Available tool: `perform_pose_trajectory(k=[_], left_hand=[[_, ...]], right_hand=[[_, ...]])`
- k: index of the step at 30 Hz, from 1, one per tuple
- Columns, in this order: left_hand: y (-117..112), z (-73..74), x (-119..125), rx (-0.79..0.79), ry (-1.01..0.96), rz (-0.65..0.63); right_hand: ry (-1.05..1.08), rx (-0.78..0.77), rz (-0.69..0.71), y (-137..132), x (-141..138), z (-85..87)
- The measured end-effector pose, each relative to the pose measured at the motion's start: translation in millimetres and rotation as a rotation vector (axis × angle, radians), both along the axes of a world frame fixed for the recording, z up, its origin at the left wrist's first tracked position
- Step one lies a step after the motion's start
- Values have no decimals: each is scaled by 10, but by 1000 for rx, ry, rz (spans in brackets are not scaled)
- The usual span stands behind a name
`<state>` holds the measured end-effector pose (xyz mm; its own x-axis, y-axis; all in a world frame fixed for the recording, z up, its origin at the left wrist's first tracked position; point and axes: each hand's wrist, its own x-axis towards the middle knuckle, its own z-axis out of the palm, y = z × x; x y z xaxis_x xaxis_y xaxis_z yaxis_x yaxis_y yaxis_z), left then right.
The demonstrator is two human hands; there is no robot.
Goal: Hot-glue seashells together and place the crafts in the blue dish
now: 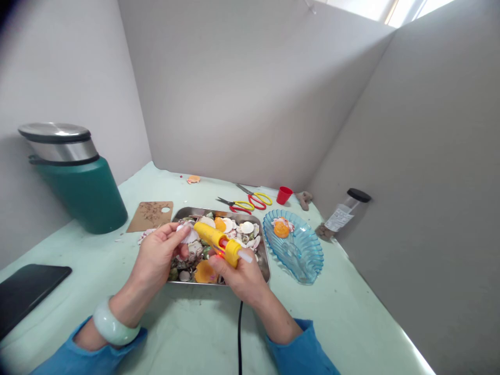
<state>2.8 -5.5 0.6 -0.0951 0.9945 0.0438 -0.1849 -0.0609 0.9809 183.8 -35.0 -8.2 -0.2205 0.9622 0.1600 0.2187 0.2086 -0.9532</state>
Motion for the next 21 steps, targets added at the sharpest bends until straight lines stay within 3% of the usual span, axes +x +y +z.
perform_pose_trajectory(k=[21], left_hand=[[-36,79,49,-48,0,76]], right_hand=[[-14,1,9,-12,-8,12]])
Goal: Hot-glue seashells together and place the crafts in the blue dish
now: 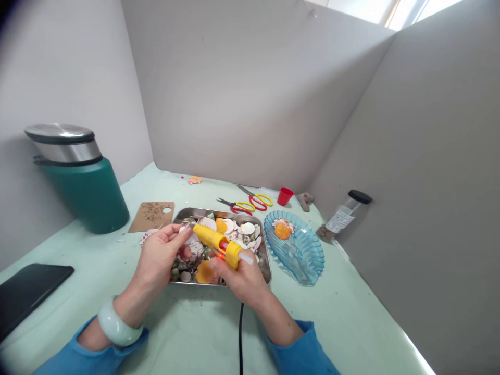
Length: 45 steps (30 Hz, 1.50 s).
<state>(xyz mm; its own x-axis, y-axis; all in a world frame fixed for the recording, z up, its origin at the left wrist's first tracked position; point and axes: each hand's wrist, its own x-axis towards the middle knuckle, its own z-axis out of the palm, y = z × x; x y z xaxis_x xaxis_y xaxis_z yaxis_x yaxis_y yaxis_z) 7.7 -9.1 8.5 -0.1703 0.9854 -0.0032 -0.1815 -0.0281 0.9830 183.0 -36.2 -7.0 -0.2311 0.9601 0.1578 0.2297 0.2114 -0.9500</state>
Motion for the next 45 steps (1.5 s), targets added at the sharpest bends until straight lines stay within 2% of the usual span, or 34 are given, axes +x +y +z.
perform_pose_trajectory(k=[11,20,40,45], left_hand=[[3,21,8,0,-17,-3],[22,-54,-19,33,-7,-54],[25,-49,-20,45,-6,-55],[30,-69,-28,47,-58,-83]], right_hand=[[17,5,2,4,-4,-9],[28,8,-25,3,2,-29],[30,24,-28,4,7,-37],[152,-3,-103,11,-13,-50]])
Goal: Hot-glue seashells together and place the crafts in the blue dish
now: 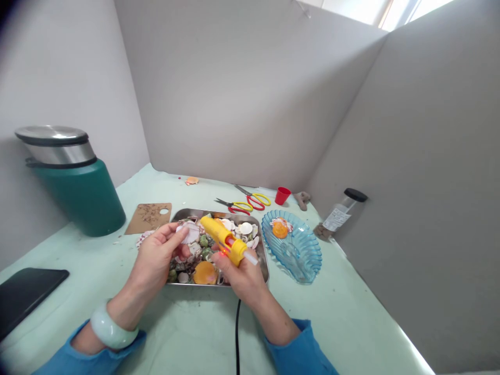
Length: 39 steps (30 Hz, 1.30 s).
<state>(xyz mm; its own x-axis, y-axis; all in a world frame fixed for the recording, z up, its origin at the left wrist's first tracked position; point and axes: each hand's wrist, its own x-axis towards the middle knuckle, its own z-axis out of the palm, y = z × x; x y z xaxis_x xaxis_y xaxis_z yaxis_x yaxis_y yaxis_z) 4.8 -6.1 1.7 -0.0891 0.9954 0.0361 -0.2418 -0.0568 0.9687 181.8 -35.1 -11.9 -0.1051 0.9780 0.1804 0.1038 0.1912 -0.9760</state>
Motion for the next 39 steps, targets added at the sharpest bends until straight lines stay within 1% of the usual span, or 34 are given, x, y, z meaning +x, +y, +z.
perform_pose_trajectory(k=[3,5,8,10,15,21,26,28,31,34,39], left_hand=[[-19,16,3,18,8,-69],[-39,35,12,18,40,-153],[-63,57,35,4,92,-280],[-69,63,50,0,116,-310],[-73,75,73,-20,173,-327],[-100,107,82,-26,182,-372],[-85,94,87,-6,124,-263],[-69,74,81,-2,122,-251],[-55,37,61,-16,138,-271],[-59,13,42,-33,133,-326],[-70,26,44,-59,111,-375]], right_hand=[[95,3,-152,27,-42,36],[134,2,-230,45,-76,72],[188,-29,-253,61,-118,112],[214,-40,-238,64,-132,119],[238,-31,-230,59,-133,93],[159,33,-243,57,-109,43],[164,68,-245,59,-95,9],[157,73,-235,60,-92,8],[136,95,-228,62,-86,12],[125,101,-214,59,-80,12],[151,78,-174,44,-75,3]])
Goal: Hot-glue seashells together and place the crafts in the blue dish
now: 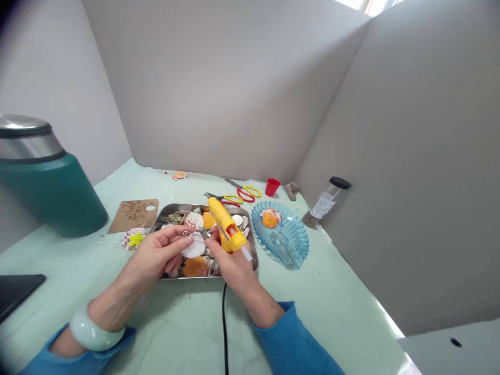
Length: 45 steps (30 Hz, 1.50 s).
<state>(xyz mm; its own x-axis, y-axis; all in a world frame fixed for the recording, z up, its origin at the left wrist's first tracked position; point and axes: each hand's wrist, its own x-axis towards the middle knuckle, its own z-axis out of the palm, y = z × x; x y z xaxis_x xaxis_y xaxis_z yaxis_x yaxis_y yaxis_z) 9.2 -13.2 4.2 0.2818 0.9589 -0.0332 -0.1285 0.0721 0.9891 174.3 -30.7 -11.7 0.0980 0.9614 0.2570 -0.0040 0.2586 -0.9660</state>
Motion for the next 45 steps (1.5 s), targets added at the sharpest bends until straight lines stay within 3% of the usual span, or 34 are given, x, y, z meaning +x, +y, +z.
perform_pose_trajectory(k=[45], left_hand=[[-11,33,15,-32,119,6]], right_hand=[[-6,31,-87,-81,-46,82]])
